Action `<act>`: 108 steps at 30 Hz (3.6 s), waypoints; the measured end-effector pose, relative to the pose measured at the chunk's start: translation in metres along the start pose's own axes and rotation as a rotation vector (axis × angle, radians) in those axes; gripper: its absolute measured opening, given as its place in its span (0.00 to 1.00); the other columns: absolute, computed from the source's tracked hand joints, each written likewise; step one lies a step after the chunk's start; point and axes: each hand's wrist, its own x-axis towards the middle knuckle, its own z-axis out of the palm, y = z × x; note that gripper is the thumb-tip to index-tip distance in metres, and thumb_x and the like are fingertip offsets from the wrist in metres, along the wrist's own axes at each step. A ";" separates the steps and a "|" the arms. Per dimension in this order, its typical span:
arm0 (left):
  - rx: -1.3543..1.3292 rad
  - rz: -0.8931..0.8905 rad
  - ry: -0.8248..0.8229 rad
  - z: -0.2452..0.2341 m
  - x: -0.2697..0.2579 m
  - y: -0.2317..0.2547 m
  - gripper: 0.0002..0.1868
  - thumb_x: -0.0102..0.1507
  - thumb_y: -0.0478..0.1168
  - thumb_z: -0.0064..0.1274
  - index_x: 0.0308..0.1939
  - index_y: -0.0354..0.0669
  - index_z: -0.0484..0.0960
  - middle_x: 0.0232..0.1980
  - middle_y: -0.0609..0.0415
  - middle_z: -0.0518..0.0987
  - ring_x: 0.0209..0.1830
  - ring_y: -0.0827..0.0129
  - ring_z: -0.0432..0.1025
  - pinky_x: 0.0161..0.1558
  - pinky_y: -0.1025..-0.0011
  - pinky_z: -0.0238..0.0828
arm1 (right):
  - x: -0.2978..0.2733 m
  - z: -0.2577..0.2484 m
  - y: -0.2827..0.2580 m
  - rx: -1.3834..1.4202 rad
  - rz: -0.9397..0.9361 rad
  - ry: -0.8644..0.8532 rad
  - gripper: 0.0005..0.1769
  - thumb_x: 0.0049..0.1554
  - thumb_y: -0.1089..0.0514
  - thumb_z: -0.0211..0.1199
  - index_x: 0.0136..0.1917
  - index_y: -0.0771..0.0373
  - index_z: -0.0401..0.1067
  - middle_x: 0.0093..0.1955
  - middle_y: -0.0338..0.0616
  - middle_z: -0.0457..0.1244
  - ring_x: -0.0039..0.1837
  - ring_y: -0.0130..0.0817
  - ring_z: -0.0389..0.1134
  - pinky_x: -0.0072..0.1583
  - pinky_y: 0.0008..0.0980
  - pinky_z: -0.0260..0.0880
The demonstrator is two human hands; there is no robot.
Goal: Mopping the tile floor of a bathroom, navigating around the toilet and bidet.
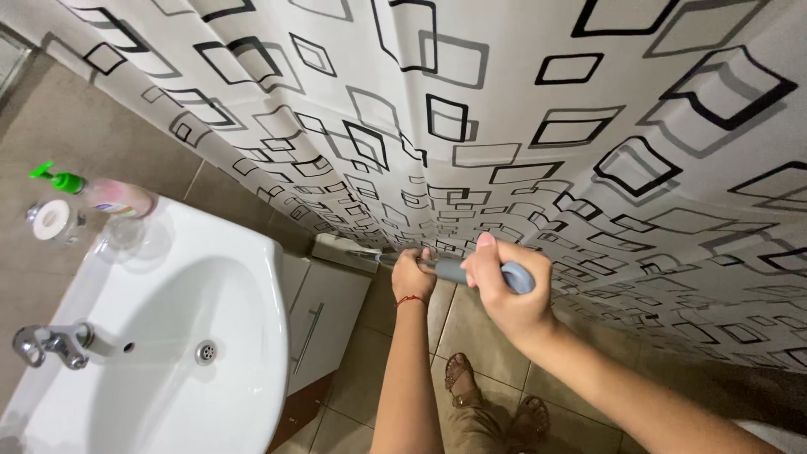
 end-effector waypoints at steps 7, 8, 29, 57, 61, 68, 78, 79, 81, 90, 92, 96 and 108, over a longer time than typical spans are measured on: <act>-0.046 -0.057 -0.013 0.011 -0.028 0.037 0.18 0.66 0.50 0.54 0.42 0.38 0.86 0.44 0.36 0.82 0.49 0.42 0.75 0.51 0.54 0.71 | 0.001 -0.028 -0.035 -0.060 -0.010 0.040 0.26 0.68 0.59 0.52 0.28 0.68 0.66 0.28 0.38 0.62 0.32 0.24 0.63 0.39 0.27 0.65; -0.046 -0.057 -0.014 0.005 -0.031 0.047 0.18 0.66 0.50 0.54 0.42 0.38 0.86 0.44 0.36 0.82 0.49 0.42 0.75 0.51 0.54 0.71 | 0.002 -0.032 -0.039 -0.061 -0.010 0.040 0.26 0.68 0.59 0.52 0.28 0.68 0.66 0.28 0.38 0.62 0.32 0.24 0.63 0.39 0.27 0.65; 0.221 0.095 -0.371 0.005 0.027 -0.050 0.17 0.65 0.51 0.53 0.41 0.43 0.86 0.44 0.38 0.83 0.50 0.43 0.76 0.53 0.54 0.73 | -0.013 0.004 0.028 0.113 -0.089 0.021 0.15 0.59 0.68 0.54 0.30 0.69 0.67 0.29 0.43 0.62 0.34 0.30 0.66 0.42 0.32 0.72; -0.055 0.121 -0.152 -0.026 0.037 -0.063 0.09 0.58 0.37 0.54 0.37 0.35 0.84 0.43 0.35 0.81 0.47 0.40 0.76 0.48 0.56 0.72 | -0.007 0.053 -0.021 -0.095 -0.356 -0.032 0.12 0.55 0.71 0.57 0.30 0.67 0.66 0.28 0.40 0.63 0.30 0.27 0.65 0.38 0.27 0.65; -0.066 0.252 -0.056 -0.021 0.044 -0.076 0.09 0.60 0.38 0.53 0.36 0.35 0.84 0.43 0.36 0.81 0.46 0.39 0.75 0.49 0.55 0.71 | 0.000 0.062 -0.013 -0.052 -0.320 -0.005 0.13 0.54 0.72 0.59 0.29 0.68 0.65 0.27 0.40 0.60 0.31 0.25 0.62 0.37 0.27 0.63; -0.235 0.065 0.067 -0.051 0.041 -0.028 0.15 0.56 0.46 0.60 0.37 0.35 0.84 0.40 0.34 0.82 0.43 0.43 0.78 0.44 0.57 0.73 | 0.031 0.079 -0.045 0.004 -0.306 -0.159 0.18 0.56 0.72 0.60 0.28 0.68 0.58 0.26 0.40 0.57 0.31 0.22 0.59 0.37 0.26 0.62; -0.211 0.122 -0.240 -0.076 0.065 -0.018 0.14 0.51 0.40 0.57 0.33 0.30 0.81 0.31 0.32 0.79 0.31 0.47 0.74 0.38 0.61 0.74 | 0.037 0.089 -0.065 -0.101 -0.347 -0.025 0.16 0.58 0.69 0.61 0.30 0.70 0.63 0.28 0.40 0.59 0.32 0.23 0.60 0.37 0.27 0.60; -0.057 0.198 -0.249 -0.062 0.069 -0.031 0.13 0.52 0.37 0.55 0.34 0.27 0.81 0.33 0.29 0.76 0.32 0.40 0.71 0.40 0.60 0.75 | 0.036 0.085 -0.063 -0.064 -0.394 0.018 0.12 0.58 0.69 0.60 0.33 0.70 0.68 0.32 0.39 0.65 0.34 0.22 0.66 0.39 0.25 0.67; -0.084 0.157 -0.252 -0.059 0.074 -0.028 0.13 0.53 0.37 0.53 0.37 0.31 0.84 0.35 0.32 0.78 0.36 0.43 0.75 0.43 0.61 0.75 | 0.036 0.081 -0.053 -0.058 -0.325 0.009 0.13 0.59 0.69 0.58 0.32 0.70 0.68 0.32 0.39 0.65 0.34 0.23 0.66 0.38 0.26 0.67; -0.038 0.138 -0.303 -0.041 0.094 -0.053 0.16 0.53 0.37 0.54 0.43 0.39 0.87 0.41 0.39 0.84 0.43 0.48 0.80 0.48 0.62 0.76 | 0.040 0.078 -0.010 0.033 -0.188 0.056 0.18 0.61 0.69 0.55 0.29 0.68 0.66 0.29 0.39 0.62 0.34 0.25 0.66 0.40 0.27 0.70; -0.037 0.148 -0.298 -0.035 0.102 -0.073 0.16 0.52 0.36 0.53 0.42 0.38 0.87 0.41 0.42 0.85 0.43 0.50 0.81 0.48 0.63 0.76 | 0.042 0.087 -0.009 0.041 -0.182 0.049 0.18 0.61 0.69 0.55 0.29 0.68 0.66 0.29 0.39 0.62 0.35 0.25 0.67 0.40 0.26 0.69; -0.101 0.132 -0.230 -0.064 0.109 -0.072 0.14 0.53 0.40 0.55 0.40 0.37 0.87 0.39 0.39 0.84 0.38 0.52 0.82 0.46 0.63 0.76 | 0.057 0.117 -0.016 -0.035 -0.337 0.021 0.15 0.58 0.69 0.58 0.29 0.67 0.66 0.28 0.38 0.64 0.31 0.22 0.65 0.36 0.25 0.65; -0.308 -0.073 0.247 -0.090 0.131 -0.038 0.11 0.53 0.41 0.56 0.31 0.33 0.82 0.30 0.34 0.80 0.31 0.47 0.77 0.38 0.58 0.73 | 0.135 0.173 -0.030 0.121 -0.310 -0.319 0.17 0.52 0.68 0.59 0.24 0.67 0.60 0.23 0.35 0.56 0.29 0.18 0.55 0.32 0.26 0.55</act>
